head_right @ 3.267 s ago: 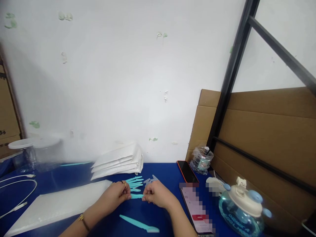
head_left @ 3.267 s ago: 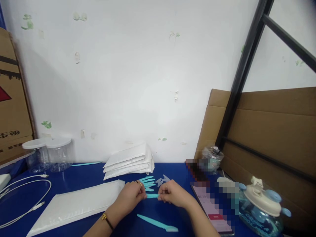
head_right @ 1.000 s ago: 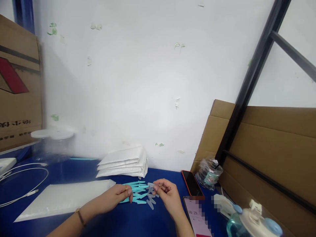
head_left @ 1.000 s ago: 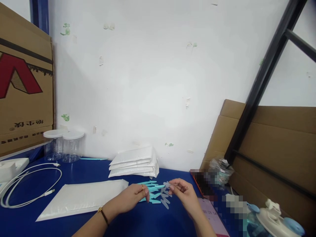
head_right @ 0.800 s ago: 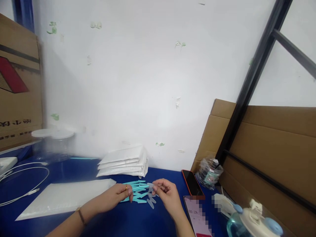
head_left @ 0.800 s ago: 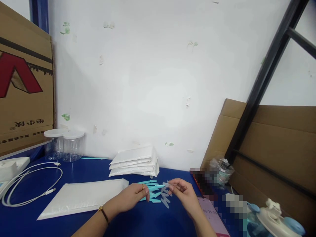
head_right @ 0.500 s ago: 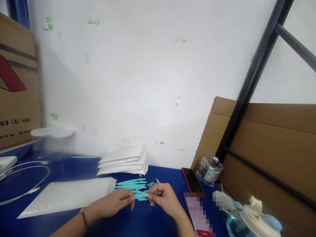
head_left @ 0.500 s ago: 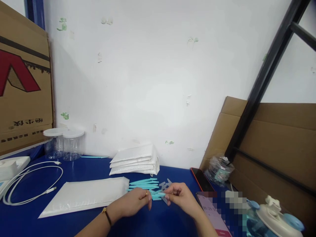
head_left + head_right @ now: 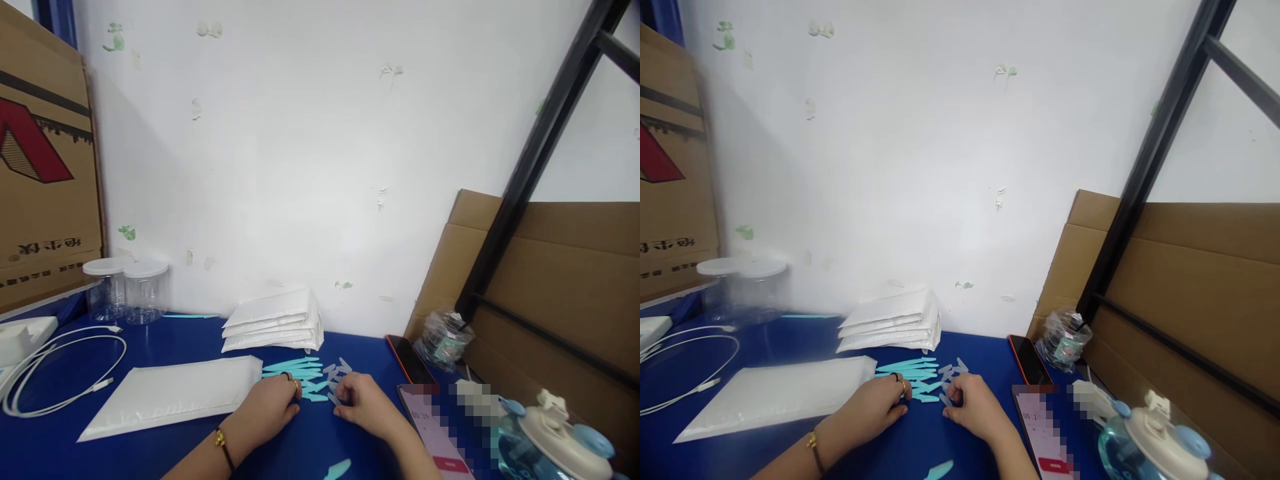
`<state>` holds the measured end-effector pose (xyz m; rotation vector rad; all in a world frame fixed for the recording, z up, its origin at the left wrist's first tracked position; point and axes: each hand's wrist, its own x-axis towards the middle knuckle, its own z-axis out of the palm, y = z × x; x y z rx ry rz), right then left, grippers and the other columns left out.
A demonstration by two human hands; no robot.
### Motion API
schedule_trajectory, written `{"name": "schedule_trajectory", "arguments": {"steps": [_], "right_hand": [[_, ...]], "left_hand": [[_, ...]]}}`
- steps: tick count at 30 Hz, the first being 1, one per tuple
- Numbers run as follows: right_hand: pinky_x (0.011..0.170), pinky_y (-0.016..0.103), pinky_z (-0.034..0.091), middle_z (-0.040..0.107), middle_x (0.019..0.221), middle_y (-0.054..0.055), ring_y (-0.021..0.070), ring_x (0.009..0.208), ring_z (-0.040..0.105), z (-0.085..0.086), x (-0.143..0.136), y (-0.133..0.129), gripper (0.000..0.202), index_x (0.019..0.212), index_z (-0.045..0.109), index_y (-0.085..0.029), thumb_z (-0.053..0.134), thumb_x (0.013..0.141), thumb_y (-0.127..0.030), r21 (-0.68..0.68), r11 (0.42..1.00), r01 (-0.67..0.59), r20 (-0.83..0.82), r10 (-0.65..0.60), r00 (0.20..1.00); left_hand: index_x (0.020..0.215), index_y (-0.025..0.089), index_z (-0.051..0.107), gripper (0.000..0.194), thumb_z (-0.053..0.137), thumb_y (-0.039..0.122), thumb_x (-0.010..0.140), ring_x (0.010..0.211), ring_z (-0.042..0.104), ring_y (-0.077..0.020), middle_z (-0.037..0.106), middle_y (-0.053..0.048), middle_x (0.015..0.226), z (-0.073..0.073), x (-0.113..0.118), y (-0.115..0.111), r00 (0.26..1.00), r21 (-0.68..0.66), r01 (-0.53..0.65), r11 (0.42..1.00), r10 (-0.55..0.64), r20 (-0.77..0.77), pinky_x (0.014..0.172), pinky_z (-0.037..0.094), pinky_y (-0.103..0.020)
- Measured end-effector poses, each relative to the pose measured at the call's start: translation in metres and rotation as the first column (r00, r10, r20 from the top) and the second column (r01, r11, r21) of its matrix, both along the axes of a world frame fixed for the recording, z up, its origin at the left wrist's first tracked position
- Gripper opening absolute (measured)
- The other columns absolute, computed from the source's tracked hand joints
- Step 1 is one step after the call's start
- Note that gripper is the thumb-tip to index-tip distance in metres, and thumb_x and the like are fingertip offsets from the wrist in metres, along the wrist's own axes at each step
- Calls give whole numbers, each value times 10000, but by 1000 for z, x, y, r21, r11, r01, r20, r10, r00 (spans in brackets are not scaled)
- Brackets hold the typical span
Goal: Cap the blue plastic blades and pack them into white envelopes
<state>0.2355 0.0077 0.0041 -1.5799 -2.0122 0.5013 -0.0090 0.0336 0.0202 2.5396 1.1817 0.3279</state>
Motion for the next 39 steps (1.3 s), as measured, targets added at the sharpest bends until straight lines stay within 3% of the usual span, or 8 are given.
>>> {"name": "schedule_trajectory", "arguments": {"steps": [5, 13, 17, 20, 26, 31, 39], "right_hand": [[503, 189, 346, 622, 633, -3, 117, 565, 539, -8, -5, 5, 108, 668, 638, -175, 597, 645, -77, 29, 1000, -3, 119, 0, 993], [500, 176, 350, 613, 632, -10, 112, 562, 541, -7, 3, 5, 107, 663, 613, -177, 580, 650, -77, -5, 1000, -18, 85, 18, 996], [485, 179, 344, 606, 623, -5, 120, 555, 541, -9, 5, 4, 101, 661, 606, -175, 579, 646, -78, -17, 1000, -5, 75, 6, 997], [471, 178, 337, 600, 605, -9, 117, 534, 534, -11, 5, 4, 91, 653, 596, -175, 579, 641, -87, -55, 998, -15, 56, 18, 998], [478, 179, 336, 582, 601, -14, 115, 540, 527, -9, 5, 2, 101, 632, 566, -173, 582, 623, -73, -85, 994, -68, 2, 69, 998], [477, 183, 357, 554, 602, -30, 106, 496, 525, 3, 10, -3, 48, 753, 572, -184, 540, 746, -149, -169, 978, -122, -179, 91, 980], [548, 196, 349, 568, 707, -12, 111, 617, 491, 23, 6, -7, 99, 764, 626, -187, 534, 783, -158, 76, 996, -54, -154, 65, 986]], "left_hand": [[1045, 262, 575, 271, 478, 230, 795, 893, 582, -217, 627, -41, 970, -1, 0, 6, 998, 76, 0, 997, 5, -59, 742, 425, -292], [1173, 367, 534, 376, 355, 213, 880, 800, 573, -185, 564, -30, 948, 0, 6, 6, 993, 128, 107, 986, -99, -66, 689, 428, -272], [1067, 264, 573, 255, 447, 235, 847, 911, 544, -224, 545, -59, 1033, -7, 11, 10, 997, 190, 0, 982, 15, -78, 772, 414, -324], [949, 200, 588, 167, 469, 243, 841, 926, 536, -229, 563, -74, 1017, -12, 12, 16, 992, 147, -88, 985, 100, -73, 797, 400, -340], [843, 205, 582, 89, 502, 236, 824, 882, 538, -189, 603, -28, 921, -12, 4, 21, 994, 79, -78, 994, 71, 84, 755, 368, -287], [825, 210, 543, 86, 468, 250, 839, 777, 544, -156, 618, 8, 822, -7, -1, 23, 984, 9, -72, 997, 69, 165, 679, 346, -249], [813, 209, 541, 94, 455, 245, 828, 768, 543, -154, 623, 6, 826, -1, -1, 20, 989, 1, -69, 998, 68, 131, 664, 335, -236]]}}
